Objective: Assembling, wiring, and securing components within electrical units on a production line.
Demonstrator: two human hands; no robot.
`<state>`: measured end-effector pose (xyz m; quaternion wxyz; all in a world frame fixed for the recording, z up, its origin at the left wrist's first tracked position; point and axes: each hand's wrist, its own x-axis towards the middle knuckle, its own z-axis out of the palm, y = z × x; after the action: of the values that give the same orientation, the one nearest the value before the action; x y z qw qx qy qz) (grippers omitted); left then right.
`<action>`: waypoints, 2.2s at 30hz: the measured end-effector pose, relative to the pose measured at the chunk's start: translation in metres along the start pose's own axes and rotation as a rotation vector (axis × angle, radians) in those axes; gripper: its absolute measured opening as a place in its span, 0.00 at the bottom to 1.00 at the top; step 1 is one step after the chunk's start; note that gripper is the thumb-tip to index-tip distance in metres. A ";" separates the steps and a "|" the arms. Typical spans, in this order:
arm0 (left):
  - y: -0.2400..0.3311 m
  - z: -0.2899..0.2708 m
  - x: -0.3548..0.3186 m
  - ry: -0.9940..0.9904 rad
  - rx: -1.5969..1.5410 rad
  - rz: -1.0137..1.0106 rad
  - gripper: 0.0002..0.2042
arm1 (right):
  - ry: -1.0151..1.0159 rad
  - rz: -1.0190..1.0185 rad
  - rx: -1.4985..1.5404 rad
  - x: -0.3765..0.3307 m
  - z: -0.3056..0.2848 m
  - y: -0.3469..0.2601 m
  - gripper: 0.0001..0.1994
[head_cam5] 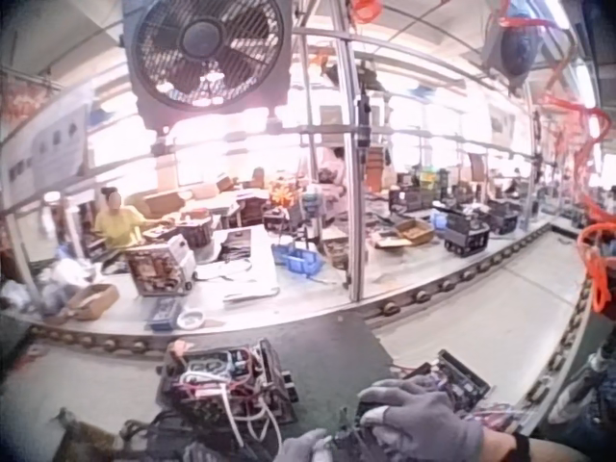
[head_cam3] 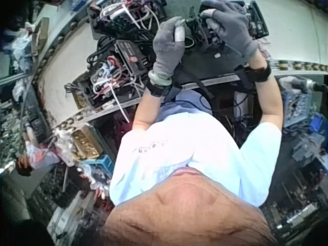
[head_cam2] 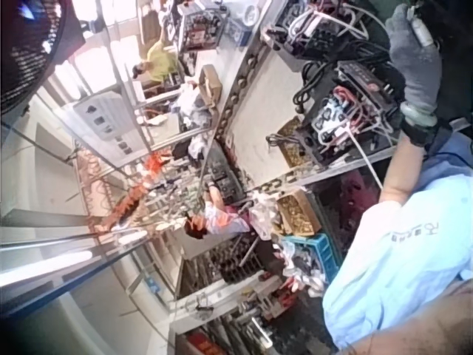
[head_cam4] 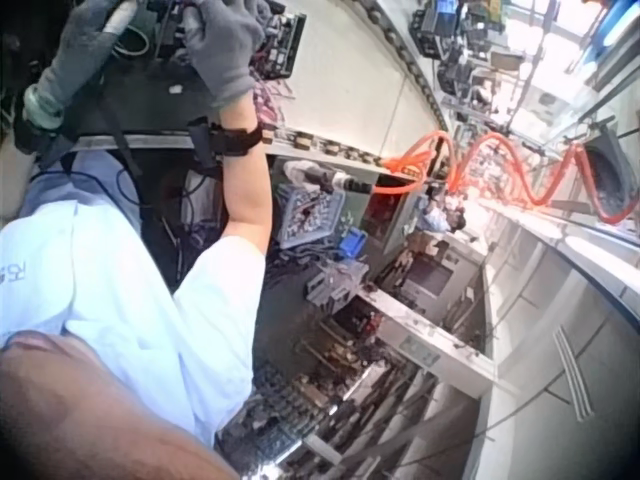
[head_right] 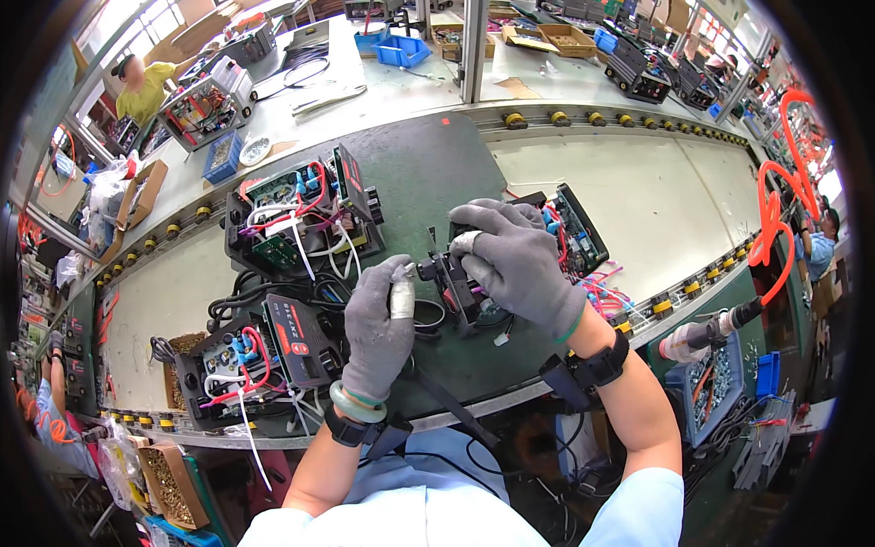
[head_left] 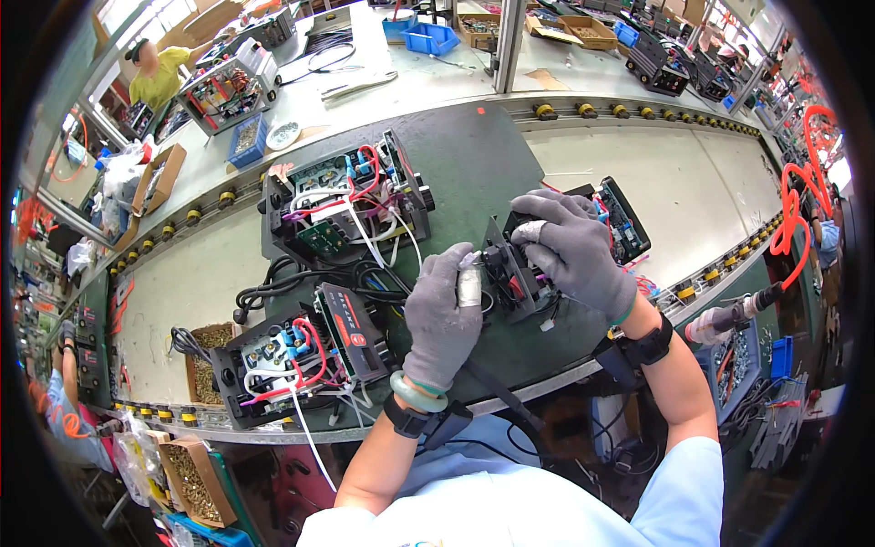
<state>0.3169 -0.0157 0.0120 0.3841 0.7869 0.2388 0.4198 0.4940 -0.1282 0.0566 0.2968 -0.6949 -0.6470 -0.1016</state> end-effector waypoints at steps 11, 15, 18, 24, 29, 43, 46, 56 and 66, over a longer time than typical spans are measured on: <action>-0.009 0.010 -0.006 0.127 0.013 0.084 0.08 | -0.041 0.029 0.003 0.002 -0.006 -0.010 0.09; -0.002 0.008 -0.004 0.239 -0.185 -0.120 0.07 | -0.034 0.028 -0.013 0.001 -0.007 -0.010 0.09; 0.001 0.011 -0.008 0.152 -0.198 -0.109 0.07 | -0.033 0.031 -0.007 0.002 -0.006 -0.008 0.09; 0.002 0.017 -0.016 0.158 -0.183 -0.127 0.08 | 0.016 0.001 -0.034 0.000 -0.002 -0.004 0.07; 0.002 0.012 -0.020 0.113 -0.183 -0.112 0.08 | -0.021 0.024 -0.001 -0.002 -0.003 -0.005 0.08; 0.004 -0.005 0.015 -0.124 0.076 0.125 0.03 | 0.002 -0.019 -0.021 0.002 -0.002 -0.001 0.06; 0.000 -0.002 0.017 -0.249 -0.175 -0.186 0.07 | 0.006 -0.033 -0.015 0.000 -0.003 0.003 0.07; -0.018 0.027 0.013 0.043 -0.052 0.003 0.07 | -0.374 0.057 -0.009 0.030 -0.018 0.006 0.11; -0.001 0.015 0.032 -0.081 -0.410 -0.533 0.08 | -0.327 0.076 0.067 0.024 -0.008 0.004 0.10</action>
<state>0.3468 0.0014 0.0210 0.6400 0.6191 0.3313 0.3122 0.5037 -0.1124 0.0747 0.2143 -0.7157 -0.6631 0.0458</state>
